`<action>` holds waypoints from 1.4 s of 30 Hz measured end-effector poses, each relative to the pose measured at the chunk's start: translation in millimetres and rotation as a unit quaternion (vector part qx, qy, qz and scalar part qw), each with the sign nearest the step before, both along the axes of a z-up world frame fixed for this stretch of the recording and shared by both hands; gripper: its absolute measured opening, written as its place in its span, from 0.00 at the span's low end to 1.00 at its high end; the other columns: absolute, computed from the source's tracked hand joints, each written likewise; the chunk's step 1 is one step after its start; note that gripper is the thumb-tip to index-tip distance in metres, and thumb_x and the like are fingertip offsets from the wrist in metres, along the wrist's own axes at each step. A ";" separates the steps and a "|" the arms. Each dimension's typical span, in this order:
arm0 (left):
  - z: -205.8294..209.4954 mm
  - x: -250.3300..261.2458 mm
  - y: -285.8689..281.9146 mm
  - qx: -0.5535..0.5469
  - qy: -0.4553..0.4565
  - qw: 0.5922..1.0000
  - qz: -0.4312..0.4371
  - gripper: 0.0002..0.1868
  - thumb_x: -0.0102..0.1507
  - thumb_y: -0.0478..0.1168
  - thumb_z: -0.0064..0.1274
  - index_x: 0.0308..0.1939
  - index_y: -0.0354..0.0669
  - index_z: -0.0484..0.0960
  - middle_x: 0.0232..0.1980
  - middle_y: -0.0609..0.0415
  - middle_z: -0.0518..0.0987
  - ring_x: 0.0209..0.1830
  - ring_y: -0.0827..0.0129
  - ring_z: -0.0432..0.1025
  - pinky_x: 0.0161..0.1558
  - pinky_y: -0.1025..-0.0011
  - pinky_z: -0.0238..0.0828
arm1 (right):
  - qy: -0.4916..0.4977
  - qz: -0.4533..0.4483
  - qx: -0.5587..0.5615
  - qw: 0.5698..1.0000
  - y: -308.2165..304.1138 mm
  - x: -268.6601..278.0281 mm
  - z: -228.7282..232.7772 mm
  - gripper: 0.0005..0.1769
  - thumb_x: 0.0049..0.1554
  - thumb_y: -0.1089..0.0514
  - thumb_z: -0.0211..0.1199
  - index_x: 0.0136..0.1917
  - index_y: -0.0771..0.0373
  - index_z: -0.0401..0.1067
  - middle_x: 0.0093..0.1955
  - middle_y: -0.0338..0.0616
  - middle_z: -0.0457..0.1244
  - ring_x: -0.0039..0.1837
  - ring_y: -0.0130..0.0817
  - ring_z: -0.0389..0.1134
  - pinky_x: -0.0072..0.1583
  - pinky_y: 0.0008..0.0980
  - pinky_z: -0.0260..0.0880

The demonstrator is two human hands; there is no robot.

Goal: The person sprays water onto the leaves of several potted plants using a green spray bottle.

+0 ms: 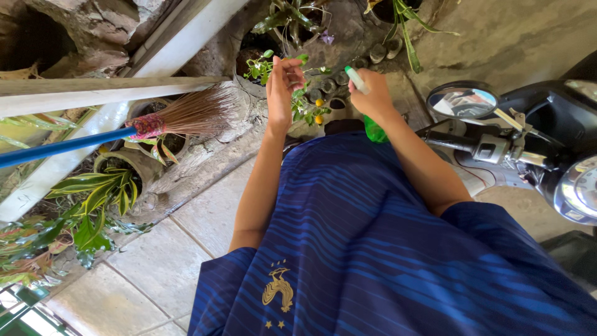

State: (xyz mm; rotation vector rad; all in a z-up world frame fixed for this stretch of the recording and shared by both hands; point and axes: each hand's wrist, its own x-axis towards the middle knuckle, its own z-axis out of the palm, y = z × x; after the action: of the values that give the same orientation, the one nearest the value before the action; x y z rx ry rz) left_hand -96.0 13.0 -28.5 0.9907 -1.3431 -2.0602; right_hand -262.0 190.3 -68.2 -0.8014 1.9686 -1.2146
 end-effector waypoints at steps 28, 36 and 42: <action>6.4 2.1 0.4 0.034 0.013 0.999 0.009 0.30 0.76 0.59 0.30 0.50 0.37 0.79 0.39 0.57 0.76 0.38 0.71 0.71 0.45 0.69 0.69 | 0.046 -0.277 -0.052 0.958 -2.2 -31.4 -60.0 0.07 0.51 0.70 0.54 0.41 0.63 0.71 0.37 0.43 0.66 0.41 0.34 0.67 0.45 0.32 0.65; 4.0 0.5 -1.3 0.037 0.021 0.999 -0.002 0.31 0.75 0.60 0.31 0.50 0.37 0.79 0.39 0.57 0.76 0.39 0.71 0.70 0.46 0.68 0.68 | 0.012 -0.297 -0.150 0.943 3.3 -44.7 -79.6 0.07 0.49 0.70 0.55 0.41 0.63 0.69 0.38 0.40 0.65 0.43 0.32 0.69 0.46 0.33 0.69; 10.2 0.3 1.3 0.033 0.015 0.999 0.000 0.31 0.75 0.60 0.31 0.50 0.37 0.79 0.40 0.57 0.76 0.39 0.71 0.70 0.47 0.68 0.68 | 0.035 -0.289 0.041 0.956 7.0 -49.3 -73.7 0.06 0.49 0.71 0.55 0.39 0.64 0.71 0.34 0.45 0.65 0.39 0.35 0.67 0.44 0.36 0.65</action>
State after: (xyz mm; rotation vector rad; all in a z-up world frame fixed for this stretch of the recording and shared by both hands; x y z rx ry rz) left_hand -95.7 14.3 -18.3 0.9841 -1.2680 -2.1236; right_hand -311.3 197.3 -141.9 -0.2213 2.3866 -1.4233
